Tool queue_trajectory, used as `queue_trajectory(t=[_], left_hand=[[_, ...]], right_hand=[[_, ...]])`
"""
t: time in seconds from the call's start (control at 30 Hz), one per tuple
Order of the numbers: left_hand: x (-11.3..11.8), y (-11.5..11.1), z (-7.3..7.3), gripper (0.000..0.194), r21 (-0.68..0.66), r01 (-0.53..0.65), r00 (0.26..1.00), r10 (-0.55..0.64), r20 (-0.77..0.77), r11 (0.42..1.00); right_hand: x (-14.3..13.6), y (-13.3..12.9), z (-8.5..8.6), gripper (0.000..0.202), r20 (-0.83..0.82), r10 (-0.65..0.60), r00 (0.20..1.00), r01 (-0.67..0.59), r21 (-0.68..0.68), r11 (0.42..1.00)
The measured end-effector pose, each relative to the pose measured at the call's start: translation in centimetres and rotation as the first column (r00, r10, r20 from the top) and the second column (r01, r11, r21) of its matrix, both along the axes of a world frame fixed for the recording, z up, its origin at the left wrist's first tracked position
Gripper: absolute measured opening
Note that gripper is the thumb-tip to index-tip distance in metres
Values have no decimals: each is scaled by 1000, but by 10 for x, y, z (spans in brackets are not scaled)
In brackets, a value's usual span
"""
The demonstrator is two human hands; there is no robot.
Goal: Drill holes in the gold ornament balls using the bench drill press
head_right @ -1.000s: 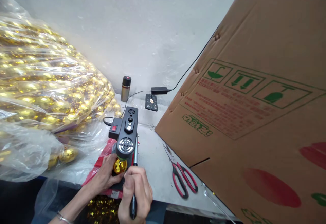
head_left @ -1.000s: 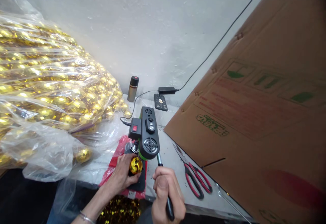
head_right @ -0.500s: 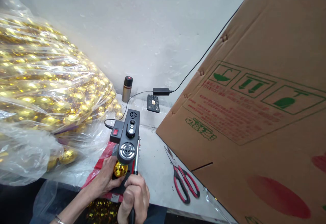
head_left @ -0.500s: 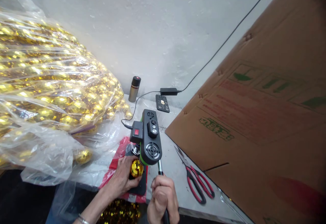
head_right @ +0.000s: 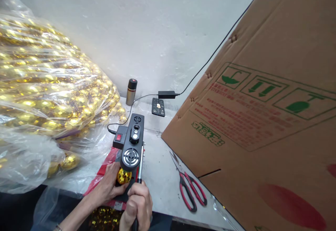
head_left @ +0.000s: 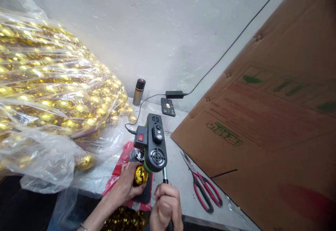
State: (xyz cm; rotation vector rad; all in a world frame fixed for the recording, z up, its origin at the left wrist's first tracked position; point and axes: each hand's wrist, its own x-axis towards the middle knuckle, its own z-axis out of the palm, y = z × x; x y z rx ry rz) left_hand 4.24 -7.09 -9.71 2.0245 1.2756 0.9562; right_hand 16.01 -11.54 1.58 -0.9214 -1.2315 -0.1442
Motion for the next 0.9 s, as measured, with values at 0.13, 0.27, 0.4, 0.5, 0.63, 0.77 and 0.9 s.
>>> queue_trajectory(t=[0.13,0.27,0.4,0.5,0.63,0.77,0.9], left_hand=[[0,-1,-2,53,0,-8,1000,8,9,1000],[0,-2,1,55,-29,-11,1000,11,15,1000],[1,-2,6,54,-40,-20,1000,21,14,999],[2,-2,8,56,-36,-24,1000,25,13,999],[1,-2,11,56,-24,-24,999,25,20,999],[-2,0,15,55,-34,-4,1000,5,19,999],[-3,1,18,55,-27,13,1000,-12,23,1000]], right_hand=[[0,0,2,38,5,-33,999,33,-1,999],[0,0,2,37,10,-39,999,39,0,999],[0,2,0,37,0,-26,1000,26,19,999],[1,3,-2,37,1,-12,1000,12,28,1000],[2,1,-3,37,2,1,1000,-1,8,1000],[4,-1,-1,37,50,-13,999,13,-15,1000],[7,-2,-3,37,79,-24,997,26,-22,999]])
